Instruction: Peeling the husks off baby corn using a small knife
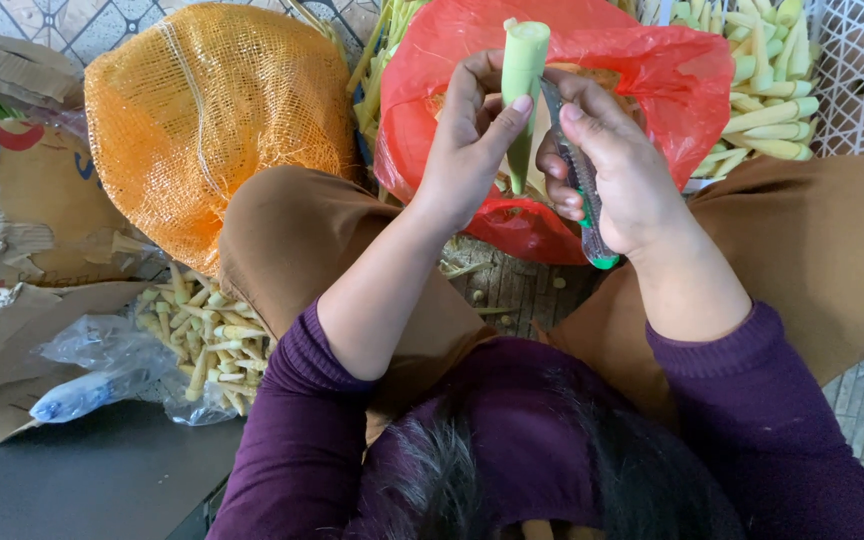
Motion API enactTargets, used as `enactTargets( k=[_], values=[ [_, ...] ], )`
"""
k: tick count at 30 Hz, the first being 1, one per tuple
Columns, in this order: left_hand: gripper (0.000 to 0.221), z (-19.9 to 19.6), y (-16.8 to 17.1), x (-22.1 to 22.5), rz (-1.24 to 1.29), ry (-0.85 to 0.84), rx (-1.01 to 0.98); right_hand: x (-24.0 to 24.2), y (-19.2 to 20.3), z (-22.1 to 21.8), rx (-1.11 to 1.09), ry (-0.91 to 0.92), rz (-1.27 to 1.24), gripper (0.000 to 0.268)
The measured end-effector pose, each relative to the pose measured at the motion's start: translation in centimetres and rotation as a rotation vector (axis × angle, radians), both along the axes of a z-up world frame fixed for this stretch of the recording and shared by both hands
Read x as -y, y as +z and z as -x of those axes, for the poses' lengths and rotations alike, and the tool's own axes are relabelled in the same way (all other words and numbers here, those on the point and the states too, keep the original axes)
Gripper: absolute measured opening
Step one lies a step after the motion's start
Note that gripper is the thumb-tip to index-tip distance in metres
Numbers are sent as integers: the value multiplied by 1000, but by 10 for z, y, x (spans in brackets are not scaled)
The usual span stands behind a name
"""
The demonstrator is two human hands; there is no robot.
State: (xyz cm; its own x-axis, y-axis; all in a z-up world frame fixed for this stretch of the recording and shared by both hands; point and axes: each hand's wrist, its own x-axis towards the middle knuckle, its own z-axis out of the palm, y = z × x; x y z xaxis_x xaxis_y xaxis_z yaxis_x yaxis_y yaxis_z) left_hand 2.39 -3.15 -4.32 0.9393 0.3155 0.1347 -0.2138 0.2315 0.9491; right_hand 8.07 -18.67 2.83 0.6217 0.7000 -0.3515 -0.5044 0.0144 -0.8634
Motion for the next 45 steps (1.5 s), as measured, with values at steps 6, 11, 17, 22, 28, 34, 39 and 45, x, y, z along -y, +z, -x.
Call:
enactTargets(
  k=[6, 11, 17, 22, 28, 34, 39, 45],
  values=[
    [34, 1, 7, 1, -62, 15, -1, 1, -2, -2, -17, -7, -7, 42],
    [33, 1, 7, -1, -85, 23, 8, 1, 0, -2, -2, 9, -5, 46],
    [33, 2, 5, -5, -203, 71, 123, 0, -1, -2, 14, 13, -4, 44],
    [33, 2, 15, -9, 67, 31, 251, -4, -10, 2, 59, 48, 16, 36],
    [30, 12, 29, -24, 235, 86, 265, -8, -17, 2, 113, 130, 229, 36],
    [34, 20, 26, -53, 366, 91, 380, -12, -43, 0, 156, 203, 657, 43],
    [21, 16, 35, -49, 343, 103, 271, 0, -54, -10, 336, 22, 322, 33],
    [23, 6, 21, -31, 407, 64, -27, -5, -61, 0, 788, -56, 115, 27]
  ],
)
